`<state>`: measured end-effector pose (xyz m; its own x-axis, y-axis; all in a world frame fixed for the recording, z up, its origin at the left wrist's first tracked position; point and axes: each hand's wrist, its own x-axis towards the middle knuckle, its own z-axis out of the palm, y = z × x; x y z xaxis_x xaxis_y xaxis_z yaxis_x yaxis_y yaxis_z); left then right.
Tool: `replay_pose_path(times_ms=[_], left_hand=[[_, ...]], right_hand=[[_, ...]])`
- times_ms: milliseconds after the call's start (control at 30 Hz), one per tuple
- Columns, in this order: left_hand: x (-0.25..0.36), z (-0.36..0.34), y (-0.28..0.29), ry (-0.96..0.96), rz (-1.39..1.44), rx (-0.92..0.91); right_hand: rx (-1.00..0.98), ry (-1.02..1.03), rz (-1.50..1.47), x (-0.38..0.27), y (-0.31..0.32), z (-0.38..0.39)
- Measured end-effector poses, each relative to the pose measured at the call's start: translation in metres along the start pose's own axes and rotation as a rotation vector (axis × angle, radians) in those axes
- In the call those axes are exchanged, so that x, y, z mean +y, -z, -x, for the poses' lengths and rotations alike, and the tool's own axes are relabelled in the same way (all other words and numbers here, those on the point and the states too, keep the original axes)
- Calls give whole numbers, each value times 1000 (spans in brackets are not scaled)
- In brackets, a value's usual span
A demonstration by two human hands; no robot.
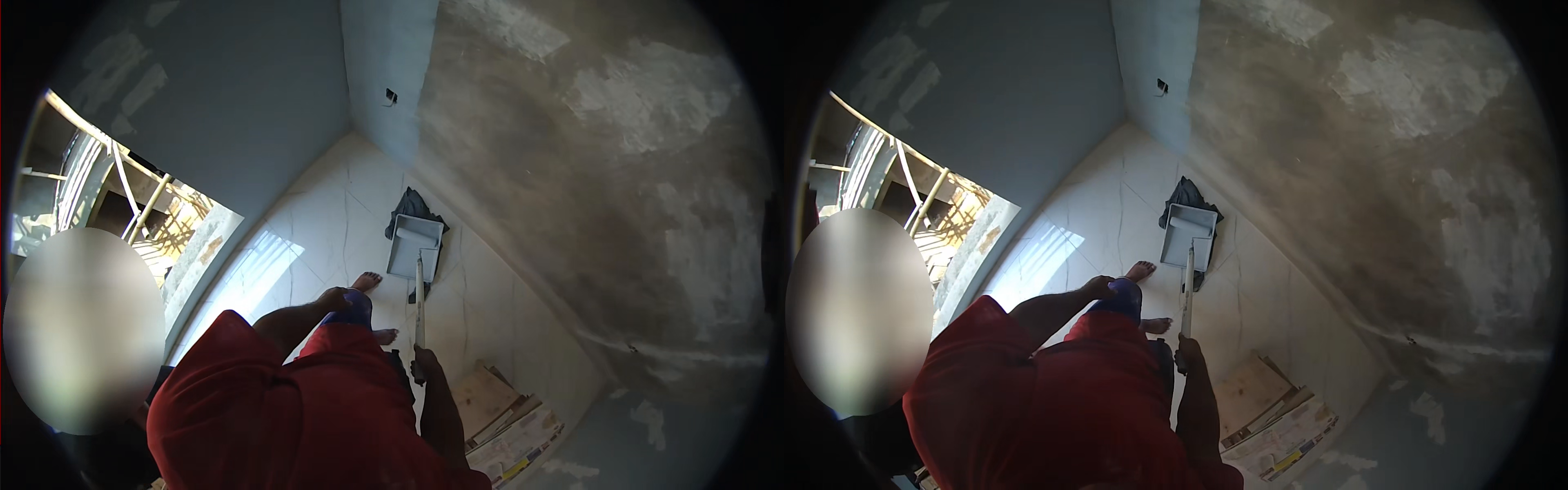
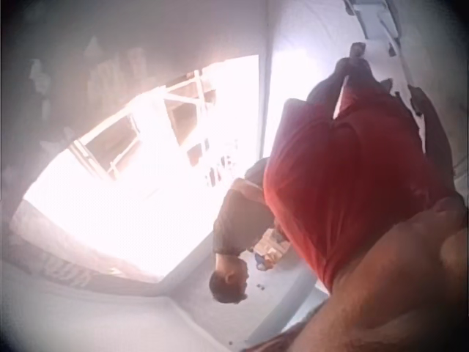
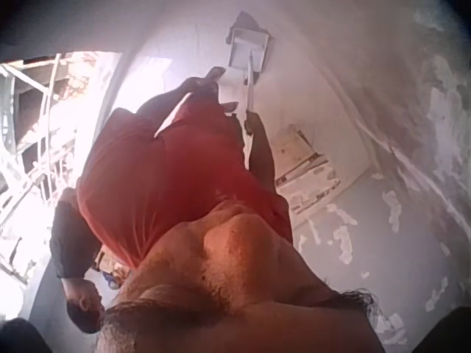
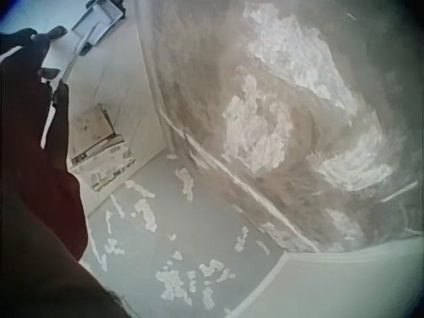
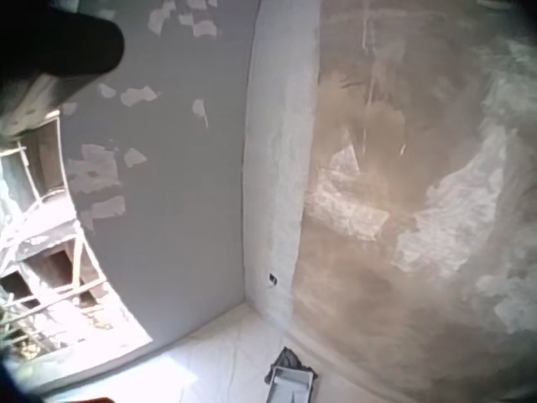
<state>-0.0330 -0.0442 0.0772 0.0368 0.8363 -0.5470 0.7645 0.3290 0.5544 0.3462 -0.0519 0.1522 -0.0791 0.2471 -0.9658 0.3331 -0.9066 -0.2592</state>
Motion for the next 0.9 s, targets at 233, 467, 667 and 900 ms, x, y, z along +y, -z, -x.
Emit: replay_pose_path(times_ms=[233,467,667,900], left_hand=[[-12,21,24,116,-34,-27],[-2,-10,25,-81,-134,-44],[47,-46,5,-193,31,-229],[-18,-101,-148,-153,472,-632]], right_hand=[[54,-13,-121,32,11,40],[101,89,-119,94,-3,58],[624,97,568,148,-80,118],[876,16,651,114,-215,224]])
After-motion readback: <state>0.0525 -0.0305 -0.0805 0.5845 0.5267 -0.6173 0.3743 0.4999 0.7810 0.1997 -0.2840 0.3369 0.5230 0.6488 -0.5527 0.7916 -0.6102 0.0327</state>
